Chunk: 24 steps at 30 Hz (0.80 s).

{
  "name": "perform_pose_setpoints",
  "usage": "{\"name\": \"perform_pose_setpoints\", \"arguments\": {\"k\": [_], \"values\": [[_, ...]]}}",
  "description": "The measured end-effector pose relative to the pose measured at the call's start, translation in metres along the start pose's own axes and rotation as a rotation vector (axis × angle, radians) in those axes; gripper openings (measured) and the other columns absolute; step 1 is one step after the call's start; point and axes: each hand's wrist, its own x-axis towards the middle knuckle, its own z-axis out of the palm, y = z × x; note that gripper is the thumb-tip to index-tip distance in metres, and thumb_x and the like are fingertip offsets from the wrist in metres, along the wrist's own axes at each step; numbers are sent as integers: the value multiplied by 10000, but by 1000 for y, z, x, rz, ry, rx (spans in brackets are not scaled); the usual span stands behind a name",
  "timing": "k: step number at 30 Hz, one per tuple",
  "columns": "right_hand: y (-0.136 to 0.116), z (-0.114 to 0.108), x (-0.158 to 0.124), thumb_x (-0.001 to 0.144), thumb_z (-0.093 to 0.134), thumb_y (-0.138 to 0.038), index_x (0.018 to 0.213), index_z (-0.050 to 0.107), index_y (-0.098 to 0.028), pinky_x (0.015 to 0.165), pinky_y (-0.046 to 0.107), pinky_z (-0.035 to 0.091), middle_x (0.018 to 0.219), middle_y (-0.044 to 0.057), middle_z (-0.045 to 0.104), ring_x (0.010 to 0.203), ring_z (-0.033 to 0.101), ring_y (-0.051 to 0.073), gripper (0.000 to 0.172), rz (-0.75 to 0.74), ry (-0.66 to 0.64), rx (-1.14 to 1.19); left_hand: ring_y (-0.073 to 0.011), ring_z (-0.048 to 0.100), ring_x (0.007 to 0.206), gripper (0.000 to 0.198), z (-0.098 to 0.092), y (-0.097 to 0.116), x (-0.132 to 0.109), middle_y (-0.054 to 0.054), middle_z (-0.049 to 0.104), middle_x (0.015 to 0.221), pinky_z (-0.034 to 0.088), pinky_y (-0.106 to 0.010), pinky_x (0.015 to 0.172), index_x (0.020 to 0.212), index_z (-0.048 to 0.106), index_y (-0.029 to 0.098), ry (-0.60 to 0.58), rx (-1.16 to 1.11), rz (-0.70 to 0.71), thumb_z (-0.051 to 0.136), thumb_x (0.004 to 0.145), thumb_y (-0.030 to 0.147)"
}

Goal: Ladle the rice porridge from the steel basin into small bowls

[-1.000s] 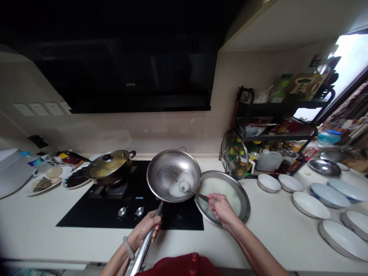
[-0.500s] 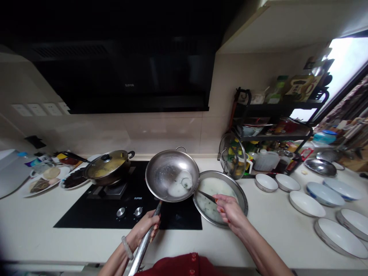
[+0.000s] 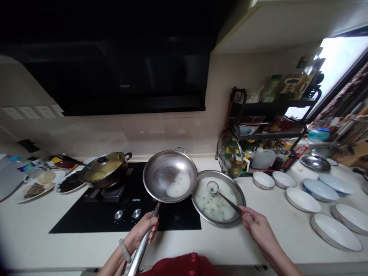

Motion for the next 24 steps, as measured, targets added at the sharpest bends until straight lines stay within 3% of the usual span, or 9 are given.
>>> {"name": "perform_pose_setpoints", "arguments": {"k": [3, 6, 8, 12, 16, 24], "values": [[34, -2, 3, 764, 428, -361, 994, 687, -159, 512, 320, 450, 575, 78, 645, 557, 624, 243, 401, -306, 63, -406, -57, 303, 310, 191, 0, 0, 0, 83, 407, 429, 287, -168, 262, 648, 370, 228, 3, 10, -4, 547, 585, 263], [57, -3, 1, 777, 392, -260, 1073, 696, -198, 552, 356, 484, 783, 127, 747, 624, 689, 289, 429, -481, 82, -783, -55, 307, 309, 193, 0, 0, 0, 87, 396, 427, 284, -163, 269, 653, 381, 224, 10, 17, -12, 561, 604, 275], [59, -2, -2, 765, 388, -192, 1144, 675, -195, 562, 367, 495, 900, 145, 755, 660, 706, 302, 475, -541, 91, -912, -54, 311, 311, 204, 0, 0, 0, 91, 392, 427, 284, -160, 275, 656, 379, 224, 14, 19, -14, 571, 608, 276], [32, 11, -7, 854, 364, -265, 1238, 613, -165, 666, 412, 524, 1069, 169, 725, 784, 714, 322, 469, -561, 105, -813, -57, 311, 313, 208, 0, 0, 0, 91, 391, 432, 288, -165, 275, 659, 372, 226, 16, 30, -24, 567, 605, 274], [-8, 43, -4, 898, 348, -309, 1245, 600, -152, 819, 377, 511, 1110, 153, 714, 957, 689, 288, 457, -539, -21, -577, -55, 311, 316, 204, 0, 1, 0, 91, 387, 435, 286, -162, 283, 659, 372, 225, 9, 32, -12, 564, 609, 269], [-54, 113, 16, 848, 435, -178, 1219, 618, -145, 764, 353, 444, 735, 110, 704, 774, 663, 271, 415, -465, -166, -647, -59, 325, 319, 139, 2, 2, -1, 78, 408, 439, 297, -160, 292, 654, 377, 218, 18, 45, -8, 511, 616, 209]]}}
